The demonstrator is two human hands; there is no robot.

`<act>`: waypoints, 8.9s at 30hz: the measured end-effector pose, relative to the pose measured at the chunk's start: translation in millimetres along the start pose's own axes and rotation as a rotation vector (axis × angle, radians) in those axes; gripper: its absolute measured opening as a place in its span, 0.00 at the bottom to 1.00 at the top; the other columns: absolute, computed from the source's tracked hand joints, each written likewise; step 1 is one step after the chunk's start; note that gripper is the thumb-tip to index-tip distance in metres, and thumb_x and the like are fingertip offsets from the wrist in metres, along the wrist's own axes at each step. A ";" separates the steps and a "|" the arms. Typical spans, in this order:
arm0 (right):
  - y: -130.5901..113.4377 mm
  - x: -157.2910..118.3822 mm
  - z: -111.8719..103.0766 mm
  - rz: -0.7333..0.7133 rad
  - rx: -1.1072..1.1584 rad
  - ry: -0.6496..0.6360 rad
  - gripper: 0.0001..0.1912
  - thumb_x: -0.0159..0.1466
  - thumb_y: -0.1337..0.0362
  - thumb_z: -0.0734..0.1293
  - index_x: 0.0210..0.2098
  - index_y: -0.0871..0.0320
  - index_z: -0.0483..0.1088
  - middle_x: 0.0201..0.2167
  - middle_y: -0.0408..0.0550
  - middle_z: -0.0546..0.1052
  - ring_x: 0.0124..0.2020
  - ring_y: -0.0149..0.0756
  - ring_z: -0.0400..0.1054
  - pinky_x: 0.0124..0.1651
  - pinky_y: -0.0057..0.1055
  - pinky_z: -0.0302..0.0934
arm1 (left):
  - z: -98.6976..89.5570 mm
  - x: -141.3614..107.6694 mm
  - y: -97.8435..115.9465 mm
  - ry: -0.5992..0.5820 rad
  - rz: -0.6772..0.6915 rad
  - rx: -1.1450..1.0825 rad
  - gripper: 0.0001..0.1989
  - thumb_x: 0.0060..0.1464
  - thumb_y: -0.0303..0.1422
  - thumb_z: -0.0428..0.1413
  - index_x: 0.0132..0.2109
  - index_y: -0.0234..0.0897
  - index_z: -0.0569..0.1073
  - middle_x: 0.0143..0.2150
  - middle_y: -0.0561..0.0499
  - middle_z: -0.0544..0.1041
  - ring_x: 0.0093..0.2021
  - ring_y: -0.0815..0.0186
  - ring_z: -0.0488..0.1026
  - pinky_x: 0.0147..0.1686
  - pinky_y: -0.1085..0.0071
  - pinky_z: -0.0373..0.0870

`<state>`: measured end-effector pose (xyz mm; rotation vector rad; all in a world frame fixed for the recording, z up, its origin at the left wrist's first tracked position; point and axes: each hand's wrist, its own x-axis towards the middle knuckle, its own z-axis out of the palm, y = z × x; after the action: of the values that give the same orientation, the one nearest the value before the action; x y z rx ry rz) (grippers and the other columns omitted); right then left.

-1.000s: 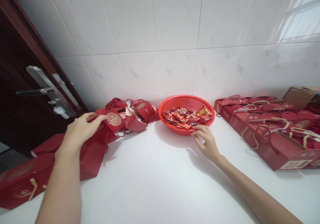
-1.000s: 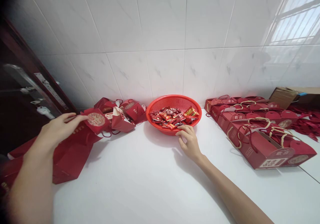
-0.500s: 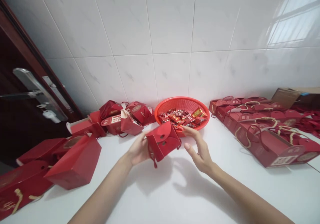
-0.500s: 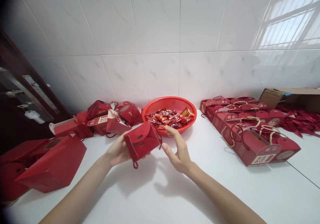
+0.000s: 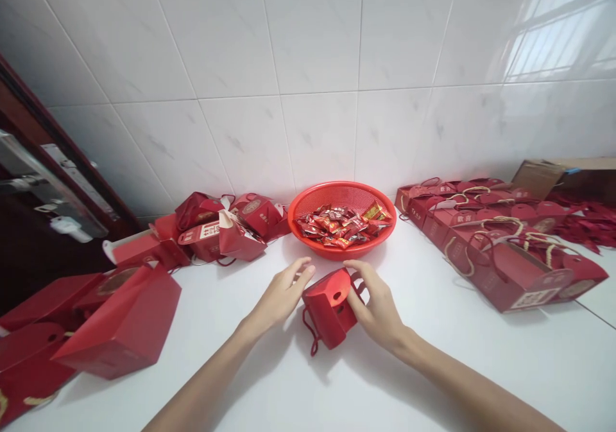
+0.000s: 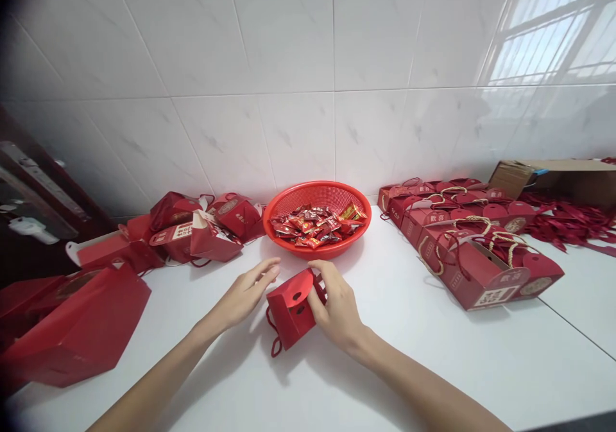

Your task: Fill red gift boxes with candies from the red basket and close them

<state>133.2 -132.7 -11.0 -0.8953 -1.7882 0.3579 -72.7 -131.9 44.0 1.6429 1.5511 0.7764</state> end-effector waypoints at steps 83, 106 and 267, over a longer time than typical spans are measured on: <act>10.1 3.0 -33.5 0.426 0.115 -0.196 0.34 0.64 0.45 0.65 0.64 0.54 0.60 0.50 0.53 0.77 0.47 0.45 0.73 0.49 0.39 0.68 | -23.5 32.4 -38.7 -0.396 0.279 -0.154 0.58 0.41 0.40 0.72 0.73 0.46 0.50 0.71 0.41 0.61 0.63 0.48 0.68 0.61 0.54 0.66; 61.1 159.7 6.8 0.315 0.403 0.157 0.09 0.54 0.59 0.66 0.31 0.57 0.73 0.32 0.49 0.80 0.34 0.41 0.73 0.41 0.37 0.66 | -24.0 160.0 34.6 0.036 0.397 0.415 0.31 0.42 0.30 0.66 0.57 0.38 0.76 0.57 0.43 0.78 0.58 0.49 0.74 0.59 0.59 0.67; 50.3 152.6 6.5 0.630 0.862 0.296 0.15 0.46 0.57 0.74 0.29 0.54 0.70 0.27 0.42 0.76 0.30 0.37 0.71 0.28 0.29 0.64 | -0.9 145.9 16.0 0.134 0.408 -0.435 0.27 0.48 0.49 0.62 0.50 0.36 0.73 0.38 0.49 0.81 0.39 0.60 0.78 0.43 0.65 0.74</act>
<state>122.5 11.9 58.5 -0.7859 -0.8796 1.2175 -51.8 13.2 49.6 1.6106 1.0356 1.3579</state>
